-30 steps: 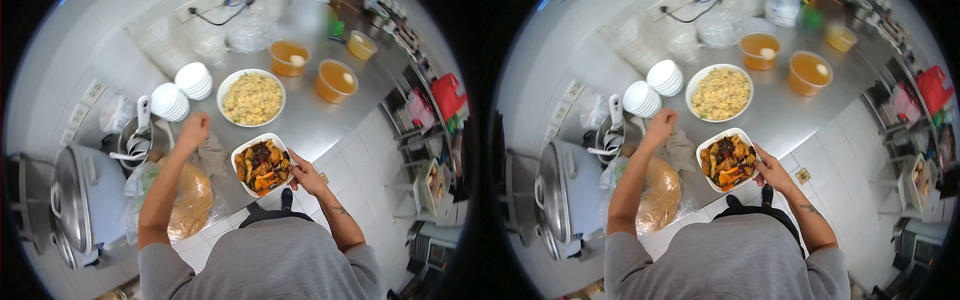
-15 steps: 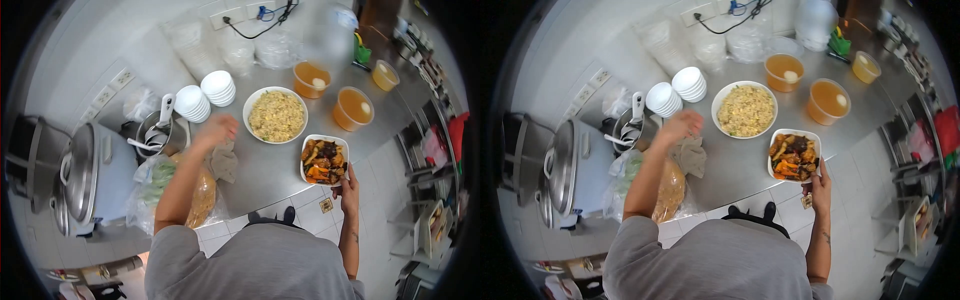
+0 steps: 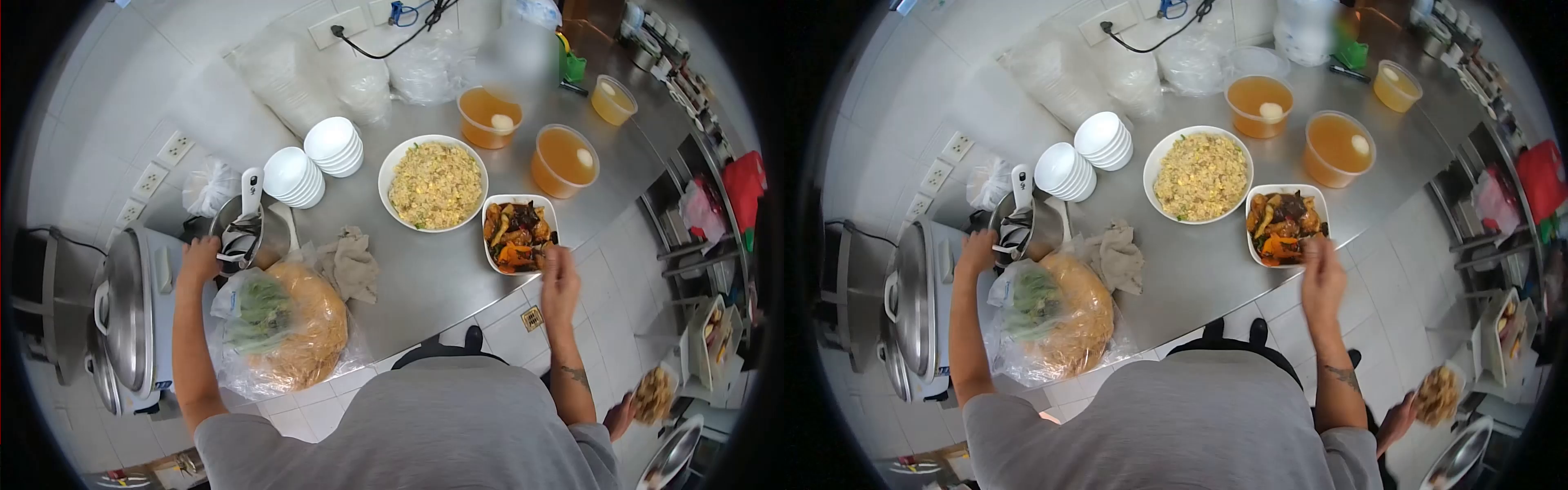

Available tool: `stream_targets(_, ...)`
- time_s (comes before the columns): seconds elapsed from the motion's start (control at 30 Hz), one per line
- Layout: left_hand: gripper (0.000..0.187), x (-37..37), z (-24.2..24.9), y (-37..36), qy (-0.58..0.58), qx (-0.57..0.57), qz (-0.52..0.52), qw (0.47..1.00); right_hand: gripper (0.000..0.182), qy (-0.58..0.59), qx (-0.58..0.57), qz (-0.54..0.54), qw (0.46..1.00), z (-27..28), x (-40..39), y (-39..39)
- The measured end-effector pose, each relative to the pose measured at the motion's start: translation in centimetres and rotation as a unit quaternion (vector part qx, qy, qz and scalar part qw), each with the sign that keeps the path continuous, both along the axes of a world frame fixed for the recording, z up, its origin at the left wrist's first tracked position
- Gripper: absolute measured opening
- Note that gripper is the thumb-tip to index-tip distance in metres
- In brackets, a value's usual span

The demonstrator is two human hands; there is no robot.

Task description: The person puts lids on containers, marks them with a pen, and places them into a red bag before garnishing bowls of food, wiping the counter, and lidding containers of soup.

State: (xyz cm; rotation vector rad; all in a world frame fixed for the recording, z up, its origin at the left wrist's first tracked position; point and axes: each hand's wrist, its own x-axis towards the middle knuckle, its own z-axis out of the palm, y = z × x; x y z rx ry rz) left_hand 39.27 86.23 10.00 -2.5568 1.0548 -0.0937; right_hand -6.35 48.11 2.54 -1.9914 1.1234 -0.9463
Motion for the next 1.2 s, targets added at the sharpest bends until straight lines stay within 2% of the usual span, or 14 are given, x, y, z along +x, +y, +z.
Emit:
stream_targets(0.07,0.019,-0.5,0.5,-0.2,-0.003,0.068,-0.037,0.997,0.026,-0.009,0.082,0.162,0.983,0.1,2.4,2.8)
stream_targets(0.13,0.018,-0.2,2.3,-0.7,0.018,0.099,0.002,0.995,0.029,-0.012,0.356,0.277,0.892,-0.8,5.2,4.2)
stream_targets(0.23,0.014,-0.8,5.5,-0.1,-0.010,0.069,-0.006,0.998,0.031,-0.014,0.472,0.297,0.830,-1.9,7.8,5.9)
stream_targets(0.4,0.017,-1.9,9.6,2.2,-0.032,0.018,0.052,0.998,0.032,-0.010,0.525,0.276,0.805,-3.5,8.4,5.8)
stream_targets(0.5,0.027,-4.1,12.0,1.7,0.136,-0.179,0.239,0.945,0.032,-0.005,0.536,0.281,0.796,-3.7,6.9,5.0)
stream_targets(0.63,0.041,-6.8,6.4,-1.3,0.240,-0.432,0.098,0.864,0.033,0.007,0.534,0.285,0.795,-3.4,4.8,3.9)
stream_targets(0.7,0.045,-8.1,1.8,-6.8,0.254,-0.394,-0.008,0.883,0.032,0.016,0.536,0.284,0.795,-3.2,3.8,3.6)
stream_targets(0.73,0.049,-8.6,-1.1,-10.3,0.149,-0.342,-0.155,0.915,0.033,0.019,0.530,0.295,0.795,-3.1,3.5,3.5)
stream_targets(0.77,0.058,-11.4,-1.1,-14.8,0.246,-0.407,-0.165,0.864,0.033,0.021,0.524,0.307,0.794,-3.1,3.3,3.4)
stream_targets(0.8,0.068,-13.3,-2.0,-18.0,0.226,-0.312,-0.134,0.913,0.034,0.023,0.518,0.318,0.793,-3.0,3.1,3.4)
stream_targets(0.83,0.074,-13.6,-4.6,-20.9,0.190,-0.359,-0.245,0.880,0.034,0.019,0.520,0.324,0.790,-2.8,3.1,3.6)
stream_targets(0.9,0.076,-14.9,-7.7,-24.9,0.080,-0.347,-0.271,0.894,0.035,0.011,0.522,0.335,0.785,-2.2,3.1,3.9)
stream_targets(1.0,0.075,-13.5,-11.1,-24.9,0.099,-0.351,-0.241,0.899,0.040,0.009,0.518,0.329,0.790,-1.6,1.7,4.0)
stream_targets(1.2,0.072,-11.7,-8.2,-24.1,0.201,-0.335,-0.195,0.899,0.039,0.025,0.502,0.290,0.814,-2.6,-2.0,3.2)
